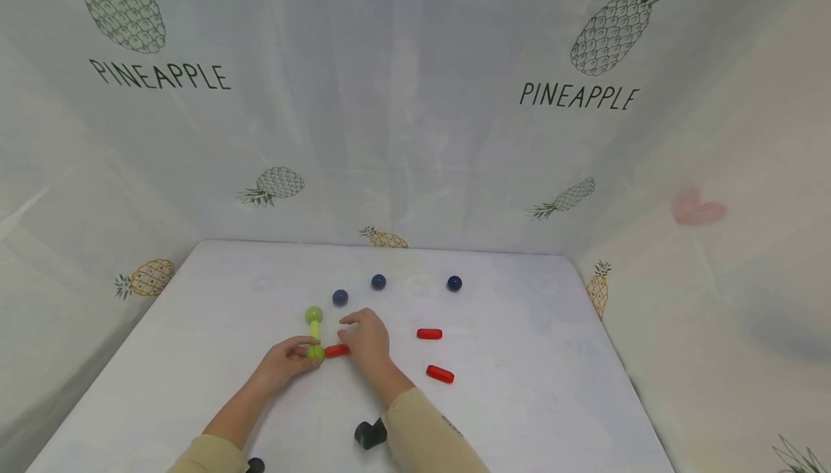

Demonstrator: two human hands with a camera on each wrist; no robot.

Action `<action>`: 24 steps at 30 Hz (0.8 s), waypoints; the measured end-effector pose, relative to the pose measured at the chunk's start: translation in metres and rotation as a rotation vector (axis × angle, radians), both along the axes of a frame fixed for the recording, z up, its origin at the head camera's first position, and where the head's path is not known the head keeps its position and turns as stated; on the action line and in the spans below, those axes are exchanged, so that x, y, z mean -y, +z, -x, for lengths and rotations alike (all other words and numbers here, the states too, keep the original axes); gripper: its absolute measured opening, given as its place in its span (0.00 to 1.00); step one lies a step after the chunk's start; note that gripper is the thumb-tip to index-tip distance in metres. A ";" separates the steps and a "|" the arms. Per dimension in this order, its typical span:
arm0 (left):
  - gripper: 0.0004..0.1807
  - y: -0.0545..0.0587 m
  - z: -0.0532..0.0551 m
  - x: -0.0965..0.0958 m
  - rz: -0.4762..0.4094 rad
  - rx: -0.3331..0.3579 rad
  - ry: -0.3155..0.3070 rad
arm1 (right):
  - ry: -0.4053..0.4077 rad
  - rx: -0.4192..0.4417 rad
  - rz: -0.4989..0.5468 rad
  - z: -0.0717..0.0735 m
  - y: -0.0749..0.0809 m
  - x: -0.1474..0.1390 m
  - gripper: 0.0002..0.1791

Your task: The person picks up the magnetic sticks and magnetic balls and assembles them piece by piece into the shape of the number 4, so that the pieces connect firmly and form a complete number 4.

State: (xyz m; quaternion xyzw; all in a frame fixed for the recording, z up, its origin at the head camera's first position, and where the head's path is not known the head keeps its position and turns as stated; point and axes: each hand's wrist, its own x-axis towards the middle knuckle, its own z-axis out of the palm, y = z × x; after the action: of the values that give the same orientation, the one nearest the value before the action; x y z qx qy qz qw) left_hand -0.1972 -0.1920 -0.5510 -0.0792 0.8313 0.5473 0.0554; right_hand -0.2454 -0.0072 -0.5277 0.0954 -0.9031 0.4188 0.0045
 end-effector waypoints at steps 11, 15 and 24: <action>0.19 0.002 -0.003 0.000 0.029 0.014 -0.006 | -0.048 -0.013 0.023 0.021 0.002 0.007 0.08; 0.20 0.001 -0.002 -0.001 0.022 0.013 -0.006 | -0.046 0.002 0.031 0.027 -0.001 0.007 0.10; 0.19 -0.003 0.000 -0.001 0.007 0.014 -0.007 | -0.065 -0.014 -0.023 0.045 -0.009 0.014 0.15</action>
State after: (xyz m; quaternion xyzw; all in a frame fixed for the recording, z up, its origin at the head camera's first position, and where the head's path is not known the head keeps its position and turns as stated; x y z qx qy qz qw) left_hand -0.1970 -0.1911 -0.5543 -0.0802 0.8330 0.5437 0.0629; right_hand -0.2899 -0.0213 -0.5370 0.0691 -0.9104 0.4074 0.0232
